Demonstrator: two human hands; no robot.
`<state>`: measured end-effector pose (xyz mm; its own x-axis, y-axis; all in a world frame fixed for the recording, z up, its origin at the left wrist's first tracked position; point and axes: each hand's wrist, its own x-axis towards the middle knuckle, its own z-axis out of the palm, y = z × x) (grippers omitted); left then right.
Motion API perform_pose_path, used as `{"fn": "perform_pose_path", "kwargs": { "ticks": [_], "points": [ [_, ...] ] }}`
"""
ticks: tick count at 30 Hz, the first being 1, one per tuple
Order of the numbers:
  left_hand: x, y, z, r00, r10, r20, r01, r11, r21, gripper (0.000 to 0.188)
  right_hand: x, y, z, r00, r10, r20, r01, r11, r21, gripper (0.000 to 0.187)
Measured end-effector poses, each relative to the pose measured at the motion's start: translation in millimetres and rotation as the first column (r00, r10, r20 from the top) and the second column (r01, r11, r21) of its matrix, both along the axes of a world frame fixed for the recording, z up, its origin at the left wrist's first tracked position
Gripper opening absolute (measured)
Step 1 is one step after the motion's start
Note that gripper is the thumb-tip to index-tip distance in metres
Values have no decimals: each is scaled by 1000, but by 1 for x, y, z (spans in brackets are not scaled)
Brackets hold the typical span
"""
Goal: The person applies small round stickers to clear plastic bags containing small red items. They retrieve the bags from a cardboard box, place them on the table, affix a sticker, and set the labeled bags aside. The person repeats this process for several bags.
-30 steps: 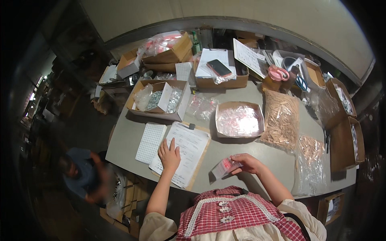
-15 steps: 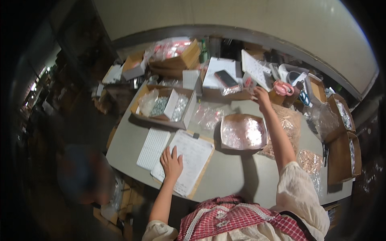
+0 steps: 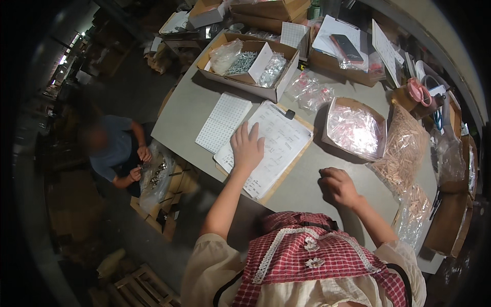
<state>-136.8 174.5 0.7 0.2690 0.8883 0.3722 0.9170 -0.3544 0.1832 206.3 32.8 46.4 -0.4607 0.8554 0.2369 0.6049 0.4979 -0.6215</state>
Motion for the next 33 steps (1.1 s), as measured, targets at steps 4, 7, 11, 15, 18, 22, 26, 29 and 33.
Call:
{"fn": "perform_pose_path", "kwargs": {
  "ticks": [4, 7, 11, 15, 18, 22, 26, 29, 33],
  "points": [
    [0, 1, 0, 1000, 11, -17, -11, 1000, 9, 55, -16, -20, -15, 991, -114, 77, 104, 987, 122, 31],
    [1, -1, 1, 1000, 13, -21, -13, 1000, 20, 53, -26, -17, -21, 974, -199, 103, 187, 975, 121, 38],
    [1, 1, 1, 1000, 2, -31, -1, 999, 43, 55, -38, -10, -25, 960, -262, 100, 247, 959, 140, 40],
    [0, 0, 0, 1000, 8, -27, -8, 1000, 22, 55, -36, -7, -24, 963, -260, 65, 251, 960, 125, 38],
    [0, -1, 0, 1000, 6, -27, -5, 1000, 27, 54, -34, -7, -29, 963, -265, 40, 259, 959, 119, 40],
    [0, -1, -1, 1000, 5, -20, -4, 1000, 30, 54, -32, -7, -28, 966, -258, 24, 254, 962, 98, 42],
    [-1, -1, -3, 1000, 9, -22, -9, 1000, 28, 55, -32, -7, -26, 966, -258, 13, 256, 963, 91, 43],
    [-1, 0, -4, 1000, 10, -15, -10, 1000, 29, 56, -32, -7, -27, 965, -263, 2, 262, 962, 79, 44],
    [-1, 0, -5, 1000, 28, 0, -28, 999, 17, 59, -32, -7, -27, 962, -273, -10, 273, 960, 66, 44]
  ]
}}
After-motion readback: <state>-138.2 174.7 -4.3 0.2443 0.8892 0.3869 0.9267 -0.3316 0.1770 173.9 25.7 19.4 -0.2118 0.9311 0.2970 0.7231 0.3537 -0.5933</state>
